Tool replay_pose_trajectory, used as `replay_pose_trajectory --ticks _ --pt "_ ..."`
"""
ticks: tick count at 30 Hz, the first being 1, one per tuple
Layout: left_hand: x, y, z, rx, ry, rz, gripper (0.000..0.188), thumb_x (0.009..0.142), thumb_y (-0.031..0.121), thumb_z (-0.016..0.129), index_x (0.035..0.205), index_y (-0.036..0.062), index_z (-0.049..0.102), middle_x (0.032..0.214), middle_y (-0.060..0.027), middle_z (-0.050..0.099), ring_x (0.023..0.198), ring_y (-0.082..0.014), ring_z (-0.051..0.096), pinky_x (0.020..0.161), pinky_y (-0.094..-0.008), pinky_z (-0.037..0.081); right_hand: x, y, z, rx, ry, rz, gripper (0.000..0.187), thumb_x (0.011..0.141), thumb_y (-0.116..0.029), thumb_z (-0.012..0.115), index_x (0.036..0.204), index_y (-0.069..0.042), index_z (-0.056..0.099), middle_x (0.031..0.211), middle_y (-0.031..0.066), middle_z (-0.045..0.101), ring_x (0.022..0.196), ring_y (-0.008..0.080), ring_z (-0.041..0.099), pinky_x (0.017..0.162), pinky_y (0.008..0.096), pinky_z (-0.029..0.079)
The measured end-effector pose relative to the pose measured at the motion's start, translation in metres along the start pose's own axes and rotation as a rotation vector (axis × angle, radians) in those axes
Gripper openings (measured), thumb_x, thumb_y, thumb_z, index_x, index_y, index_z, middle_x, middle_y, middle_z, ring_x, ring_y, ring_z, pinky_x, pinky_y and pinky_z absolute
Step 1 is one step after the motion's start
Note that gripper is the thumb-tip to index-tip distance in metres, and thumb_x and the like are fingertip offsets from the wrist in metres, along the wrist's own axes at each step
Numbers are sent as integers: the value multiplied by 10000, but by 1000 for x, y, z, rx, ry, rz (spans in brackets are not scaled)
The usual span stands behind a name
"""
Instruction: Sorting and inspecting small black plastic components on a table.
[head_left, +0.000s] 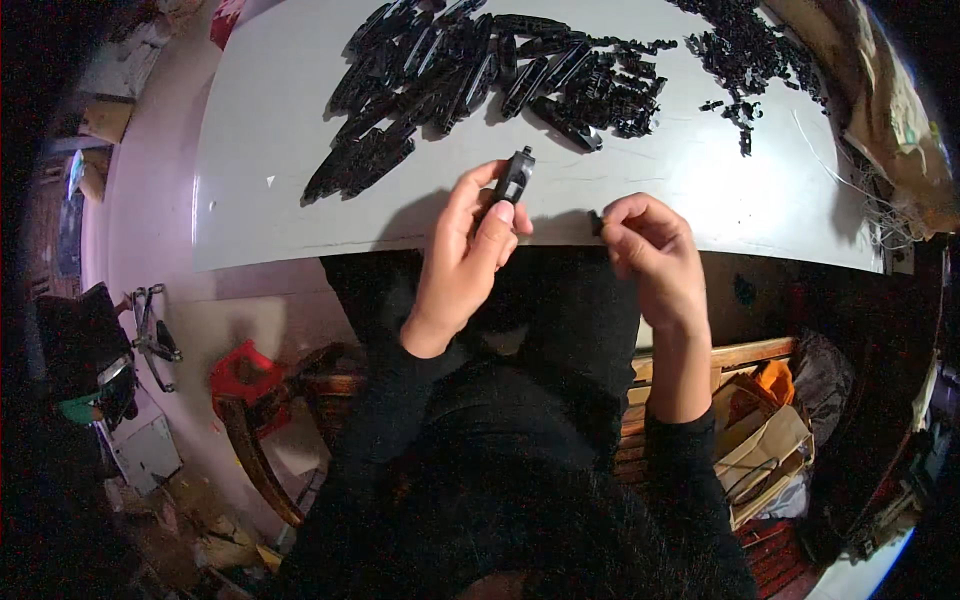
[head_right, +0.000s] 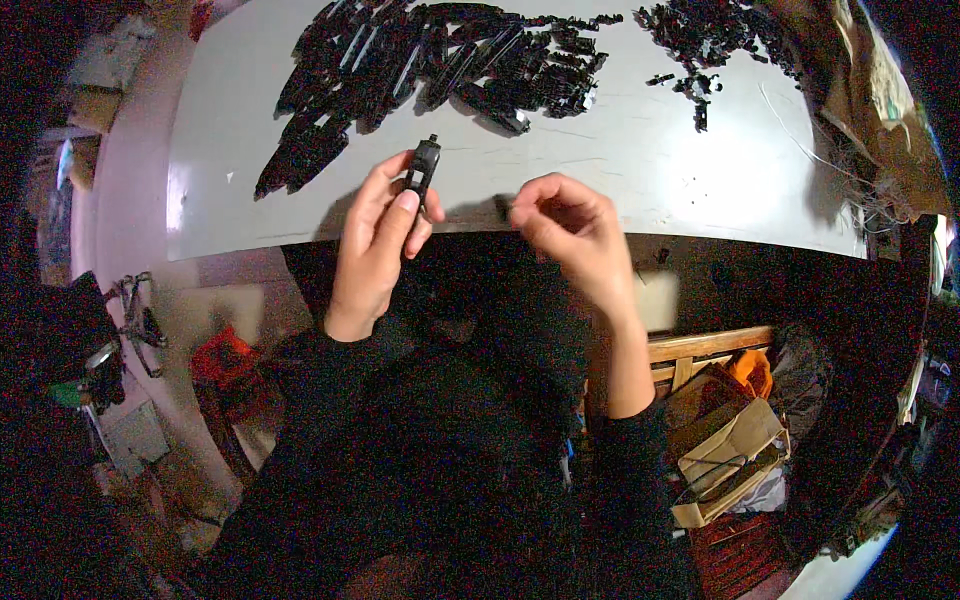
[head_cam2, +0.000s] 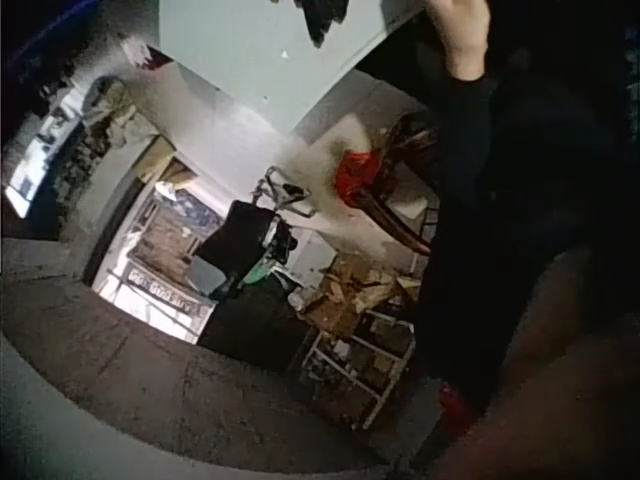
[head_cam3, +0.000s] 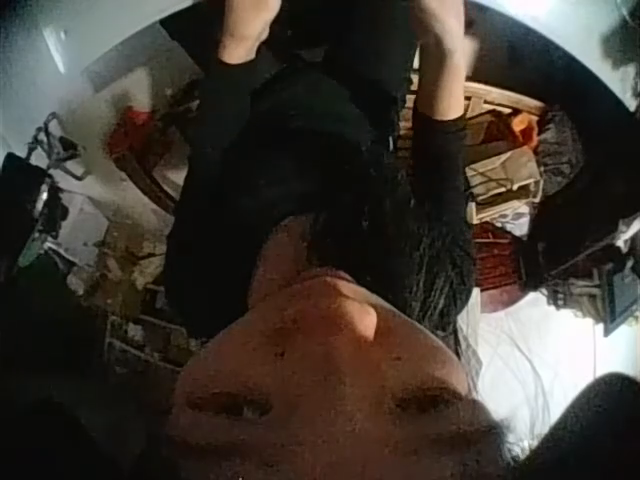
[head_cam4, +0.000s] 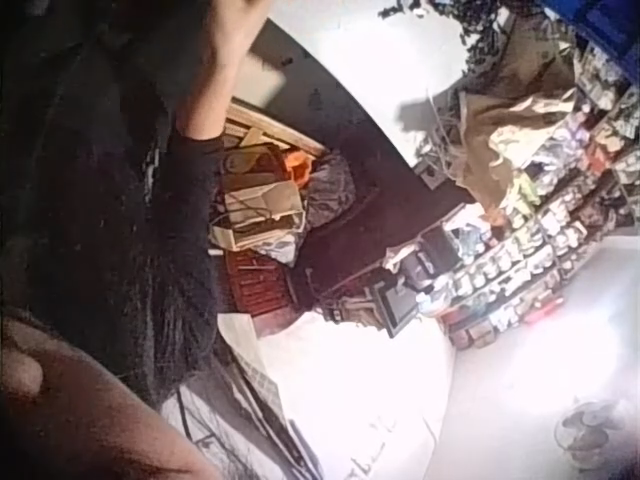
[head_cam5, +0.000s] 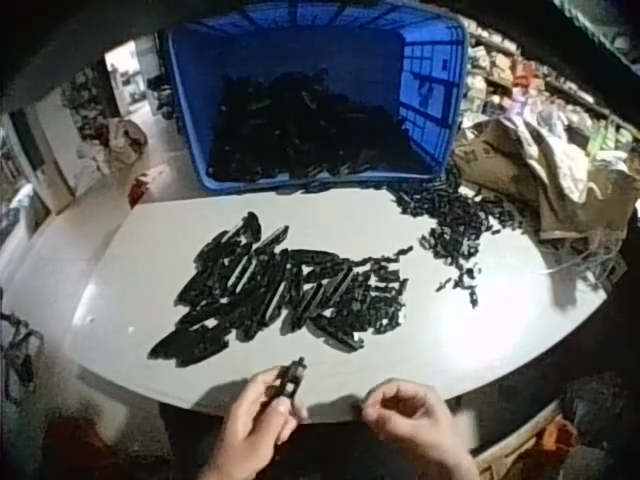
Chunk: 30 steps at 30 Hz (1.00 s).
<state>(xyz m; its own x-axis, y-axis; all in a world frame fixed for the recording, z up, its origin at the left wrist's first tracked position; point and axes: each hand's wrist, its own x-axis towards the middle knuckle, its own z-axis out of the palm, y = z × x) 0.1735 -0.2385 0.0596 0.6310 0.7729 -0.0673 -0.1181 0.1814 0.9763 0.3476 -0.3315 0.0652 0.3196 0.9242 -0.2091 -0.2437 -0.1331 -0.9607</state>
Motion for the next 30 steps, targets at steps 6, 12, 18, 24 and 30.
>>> replay_pose_trajectory --ticks 6,12,18,24,30 --pt "-10 6 8 157 -44 61 437 960 184 405 1329 -28 306 1061 -92 518 881 -109 489 741 -231 412 -6 -4 39 150 -45 126 68 816 -92 623 831 -46 574 696 13 588 551 39 487 478 161 355" --pt "-14 2 8 210 -57 73 551 958 236 368 1394 -42 179 1386 -156 327 1245 -210 355 1010 -294 283 -10 -3 48 168 41 -27 70 829 -72 589 841 -18 546 721 20 580 579 45 491 508 171 379" --pt "-12 0 7 438 -228 262 533 939 104 386 1397 -38 152 1419 -230 259 1317 -305 279 1058 -356 238 -12 -15 45 -190 -78 -56 157 848 -58 575 985 6 531 726 -2 536 576 53 488 505 177 392" --pt "-16 4 8 394 -255 238 529 919 74 416 1392 -22 200 1388 -237 319 1277 -315 352 1030 -352 285 -6 -4 43 -92 82 -98 213 820 -127 650 949 -14 524 679 -6 520 538 52 460 465 175 363" --pt "-29 10 1 186 -288 -21 584 887 65 496 1390 -25 212 1351 -213 384 1237 -246 402 1014 -338 305 -13 8 38 71 -150 107 289 815 -141 661 1013 -18 488 723 -3 525 509 55 449 418 180 339"
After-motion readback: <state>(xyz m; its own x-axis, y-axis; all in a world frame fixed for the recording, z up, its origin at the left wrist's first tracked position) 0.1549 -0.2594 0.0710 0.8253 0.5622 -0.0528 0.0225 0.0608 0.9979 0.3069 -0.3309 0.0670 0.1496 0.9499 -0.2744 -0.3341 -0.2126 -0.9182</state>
